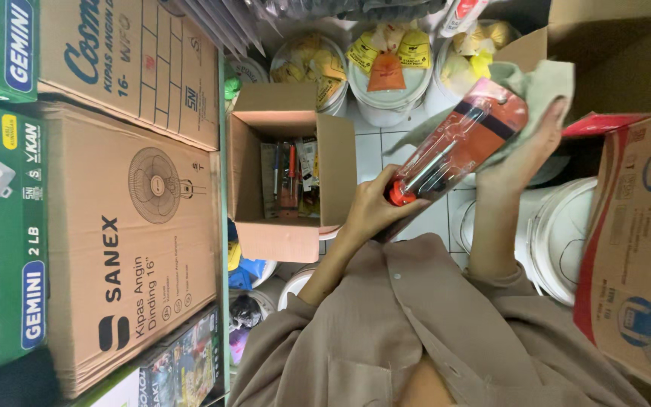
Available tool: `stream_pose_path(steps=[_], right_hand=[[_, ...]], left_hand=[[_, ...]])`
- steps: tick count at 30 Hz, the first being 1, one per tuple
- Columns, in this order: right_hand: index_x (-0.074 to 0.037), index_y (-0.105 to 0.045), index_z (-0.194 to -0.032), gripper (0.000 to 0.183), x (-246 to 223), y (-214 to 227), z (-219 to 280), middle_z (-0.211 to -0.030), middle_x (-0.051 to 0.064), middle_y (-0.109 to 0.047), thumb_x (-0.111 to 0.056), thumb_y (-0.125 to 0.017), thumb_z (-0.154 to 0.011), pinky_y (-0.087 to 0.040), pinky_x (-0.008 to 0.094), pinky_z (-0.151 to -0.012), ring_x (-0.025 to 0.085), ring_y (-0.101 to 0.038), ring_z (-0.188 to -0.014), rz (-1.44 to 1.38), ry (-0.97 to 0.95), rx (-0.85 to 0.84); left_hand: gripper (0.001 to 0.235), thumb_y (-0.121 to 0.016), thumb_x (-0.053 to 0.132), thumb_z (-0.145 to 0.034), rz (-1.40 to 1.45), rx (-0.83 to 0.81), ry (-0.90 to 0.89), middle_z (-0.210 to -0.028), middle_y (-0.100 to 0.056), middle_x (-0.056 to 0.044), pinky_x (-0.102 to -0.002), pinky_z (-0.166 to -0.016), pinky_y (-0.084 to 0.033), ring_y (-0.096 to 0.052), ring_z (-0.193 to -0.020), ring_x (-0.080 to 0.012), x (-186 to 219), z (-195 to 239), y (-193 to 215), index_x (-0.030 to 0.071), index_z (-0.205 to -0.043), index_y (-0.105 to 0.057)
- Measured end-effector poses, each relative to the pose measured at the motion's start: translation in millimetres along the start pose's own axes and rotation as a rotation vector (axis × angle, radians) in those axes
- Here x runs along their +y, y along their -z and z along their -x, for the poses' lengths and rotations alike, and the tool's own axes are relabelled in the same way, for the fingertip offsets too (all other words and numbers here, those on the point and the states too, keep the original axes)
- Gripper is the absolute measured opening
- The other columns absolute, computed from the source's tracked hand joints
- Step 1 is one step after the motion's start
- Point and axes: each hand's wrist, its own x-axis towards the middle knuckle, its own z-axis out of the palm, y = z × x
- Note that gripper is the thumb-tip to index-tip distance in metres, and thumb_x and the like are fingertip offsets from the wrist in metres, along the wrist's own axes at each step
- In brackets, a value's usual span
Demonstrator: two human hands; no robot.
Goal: The person wipes the packaging of various tools, including soldering irons and screwdrivers, using a cloth. They pick up each item from a cardboard box, wipe it thoroughly, and then hang it on a display rack. The process is repeated for multiple items throughout the video.
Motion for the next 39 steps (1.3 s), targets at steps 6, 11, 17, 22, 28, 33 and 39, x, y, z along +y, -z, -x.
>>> stream_pose_path(steps=[6, 11, 17, 22, 28, 33, 39], right_hand=[[-0.013, -0.051, -0.155, 0.068, -20.5, 14.7, 0.1, -0.146, 0.008, -0.062, -0.057, -0.054, -0.104, -0.052, 0.038, -0.113, 0.023, -0.062, -0.131, -0.156, -0.229, -0.163], [-0.012, -0.046, -0.147, 0.051, 54.8, -11.5, 91.1, -0.13, -0.001, -0.058, -0.044, -0.055, -0.109, -0.048, 0.031, -0.109, 0.013, -0.058, -0.12, 0.094, -0.21, -0.276], [-0.003, -0.054, -0.107, 0.038, 79.4, -15.3, 80.8, -0.09, -0.004, -0.049, -0.039, -0.045, -0.117, -0.035, 0.021, -0.07, 0.005, -0.041, -0.079, 0.593, 0.121, -0.312], [-0.003, -0.054, -0.105, 0.04, 92.1, 2.0, 51.1, -0.093, -0.002, -0.049, -0.04, -0.047, -0.119, -0.036, 0.025, -0.075, 0.008, -0.043, -0.085, 0.56, 0.192, -0.279], [-0.001, -0.057, -0.123, 0.048, 32.7, 4.8, -17.4, -0.112, 0.007, -0.063, -0.046, -0.043, -0.113, -0.053, 0.033, -0.095, 0.017, -0.064, -0.102, 0.341, 0.086, -0.195], [0.002, -0.044, -0.145, 0.056, 6.4, -25.7, -43.5, -0.14, 0.011, -0.054, -0.047, -0.04, -0.117, -0.043, 0.036, -0.113, 0.022, -0.053, -0.129, 0.459, 0.241, -0.447], [0.002, -0.056, -0.137, 0.038, -24.2, -34.0, -114.6, -0.116, 0.002, -0.06, -0.029, -0.065, -0.117, -0.046, 0.023, -0.096, 0.008, -0.054, -0.104, 0.615, 0.071, -0.623]], left_hand=[[0.056, -0.093, 0.036, -0.074, -0.001, 0.183, -0.003, -0.09, -0.074, -0.014, -0.037, -0.076, -0.06, -0.074, -0.08, -0.0242, -22.5, 11.5, 23.9, 0.003, -0.108, -0.061], [0.059, -0.093, 0.038, -0.074, -0.047, 0.236, -0.051, -0.087, -0.073, -0.015, -0.037, -0.072, -0.06, -0.076, -0.078, -0.023, -16.4, 12.8, 26.3, 0.003, -0.105, -0.056], [0.064, -0.087, 0.044, -0.077, -0.016, 0.243, -0.082, -0.089, -0.073, -0.016, -0.037, -0.072, -0.059, -0.076, -0.078, -0.0267, -15.7, 19.4, 14.5, 0.004, -0.116, -0.056], [0.06, -0.088, 0.044, -0.077, -0.127, 0.267, -0.017, -0.088, -0.074, -0.018, -0.038, -0.073, -0.06, -0.076, -0.081, -0.0301, -14.4, 9.3, 15.0, 0.002, -0.108, -0.059], [0.052, -0.087, 0.035, -0.081, 0.053, 0.411, 0.003, -0.097, -0.077, -0.017, -0.036, -0.077, -0.061, -0.079, -0.087, -0.0273, -16.3, -10.5, 24.6, 0.002, -0.11, -0.059], [0.054, -0.089, 0.037, -0.078, -0.022, 0.384, -0.025, -0.09, -0.075, -0.017, -0.036, -0.071, -0.06, -0.078, -0.081, -0.028, -3.3, -52.8, -18.7, 0.003, -0.105, -0.058], [0.056, -0.088, 0.045, -0.077, -0.155, 0.228, -0.091, -0.083, -0.074, -0.015, -0.038, -0.066, -0.059, -0.076, -0.076, -0.032, 10.1, -90.3, -65.2, 0.006, -0.102, -0.059]])
